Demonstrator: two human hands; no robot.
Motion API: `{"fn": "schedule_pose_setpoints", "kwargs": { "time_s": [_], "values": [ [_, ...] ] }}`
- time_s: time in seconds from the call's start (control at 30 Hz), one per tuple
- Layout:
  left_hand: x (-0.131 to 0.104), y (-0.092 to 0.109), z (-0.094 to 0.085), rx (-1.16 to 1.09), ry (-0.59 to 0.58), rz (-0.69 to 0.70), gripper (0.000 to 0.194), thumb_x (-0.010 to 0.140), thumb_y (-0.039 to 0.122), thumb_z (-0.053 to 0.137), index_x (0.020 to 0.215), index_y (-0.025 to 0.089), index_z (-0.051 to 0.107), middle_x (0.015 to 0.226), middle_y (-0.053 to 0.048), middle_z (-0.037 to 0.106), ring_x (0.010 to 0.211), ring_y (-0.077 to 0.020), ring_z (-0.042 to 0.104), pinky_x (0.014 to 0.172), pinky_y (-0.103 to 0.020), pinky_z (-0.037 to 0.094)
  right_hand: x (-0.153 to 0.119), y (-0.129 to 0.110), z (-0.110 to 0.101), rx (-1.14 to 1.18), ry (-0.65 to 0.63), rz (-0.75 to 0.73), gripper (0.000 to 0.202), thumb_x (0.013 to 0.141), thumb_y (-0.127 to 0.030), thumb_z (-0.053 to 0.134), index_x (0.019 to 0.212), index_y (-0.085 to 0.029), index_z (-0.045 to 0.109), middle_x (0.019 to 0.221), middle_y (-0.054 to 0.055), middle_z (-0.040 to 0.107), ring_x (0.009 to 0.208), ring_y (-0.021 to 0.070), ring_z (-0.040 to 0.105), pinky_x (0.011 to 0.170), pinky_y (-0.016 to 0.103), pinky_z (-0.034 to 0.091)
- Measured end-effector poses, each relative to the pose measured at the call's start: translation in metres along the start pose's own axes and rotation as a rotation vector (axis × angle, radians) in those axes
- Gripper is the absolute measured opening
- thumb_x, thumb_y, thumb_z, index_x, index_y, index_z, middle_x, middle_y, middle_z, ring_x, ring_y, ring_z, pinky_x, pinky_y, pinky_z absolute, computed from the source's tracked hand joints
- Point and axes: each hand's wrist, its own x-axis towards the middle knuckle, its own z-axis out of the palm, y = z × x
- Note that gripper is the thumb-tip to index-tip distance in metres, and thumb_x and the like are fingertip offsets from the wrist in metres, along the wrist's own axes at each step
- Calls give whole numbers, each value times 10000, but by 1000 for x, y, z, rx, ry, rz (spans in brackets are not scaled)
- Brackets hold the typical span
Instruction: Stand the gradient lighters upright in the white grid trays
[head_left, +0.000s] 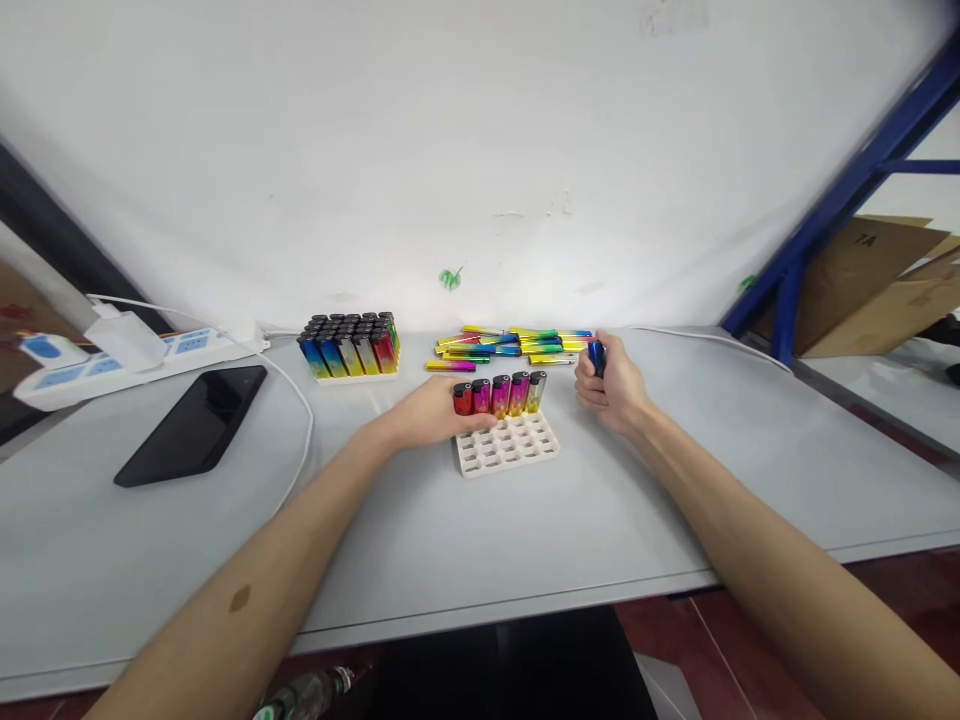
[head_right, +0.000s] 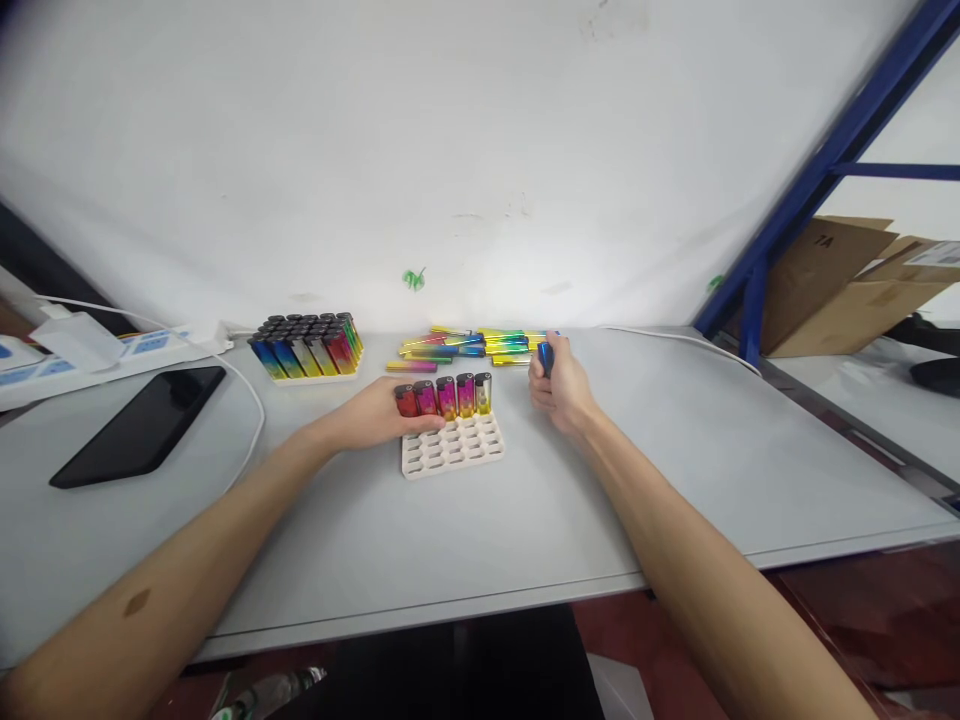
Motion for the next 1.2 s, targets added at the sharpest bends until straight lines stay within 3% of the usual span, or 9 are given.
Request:
{"fn": "schedule_pose_setpoints", "kwargs": {
  "time_s": [0.17, 0.33, 0.53, 0.77, 0.97, 1.1, 1.2],
  "values": [
    [0, 0, 1, 1, -6, 1, 404, 686, 520, 759, 917, 200, 675, 766, -24, 660, 710, -206, 586, 616, -312, 414, -1, -1, 2, -11, 4, 1, 438, 913, -501, 411, 575, -237, 321, 429, -84, 197, 358, 69, 105, 339, 224, 96],
    [2, -3, 1, 21, -16, -3, 402, 703, 542, 739, 900, 199, 666, 769, -20, 649, 680, -189, 557, 591, -304, 395, -2, -1, 3, -15, 4, -7, 448, 904, -534, 429, 583, -240, 325, 438, -85, 199, 365, 70, 105, 340, 224, 100],
    [3, -4, 2, 57, -29, -34, 395, 730, 572, 707, 799, 198, 603, 702, 12, 574, 614, -150, 480, 551, -286, 341, 1, 5, 1, -32, -39, -16, 551, 874, -683, 452, 571, -237, 338, 452, -81, 188, 376, 67, 100, 360, 241, 85],
    [3, -5, 1, 39, -45, -4, 412, 732, 587, 702, 826, 198, 604, 750, -3, 610, 644, -161, 510, 558, -282, 360, 2, 6, 1, -92, -40, -16, 460, 894, -546, 433, 565, -239, 342, 452, -73, 195, 384, 75, 84, 354, 242, 92],
    [3, -6, 1, 50, -37, -22, 417, 721, 597, 710, 818, 205, 606, 707, 14, 583, 613, -150, 482, 544, -283, 356, 3, 7, 1, -92, -24, -7, 483, 905, -565, 423, 560, -236, 345, 461, -73, 192, 380, 72, 100, 356, 233, 101],
    [2, -5, 1, 41, -40, -12, 407, 725, 582, 712, 859, 207, 627, 745, 5, 618, 643, -160, 514, 556, -279, 374, 4, 11, 1, -103, -23, -23, 523, 904, -627, 432, 569, -226, 407, 467, -75, 207, 381, 69, 122, 359, 228, 119],
    [2, -4, 1, 39, -37, 2, 400, 728, 563, 718, 893, 207, 644, 766, 0, 637, 659, -166, 533, 573, -277, 389, 4, 13, 2, -123, -39, -97, 532, 895, -688, 437, 661, -218, 523, 500, -57, 316, 389, 83, 240, 369, 233, 228]
  ]
}}
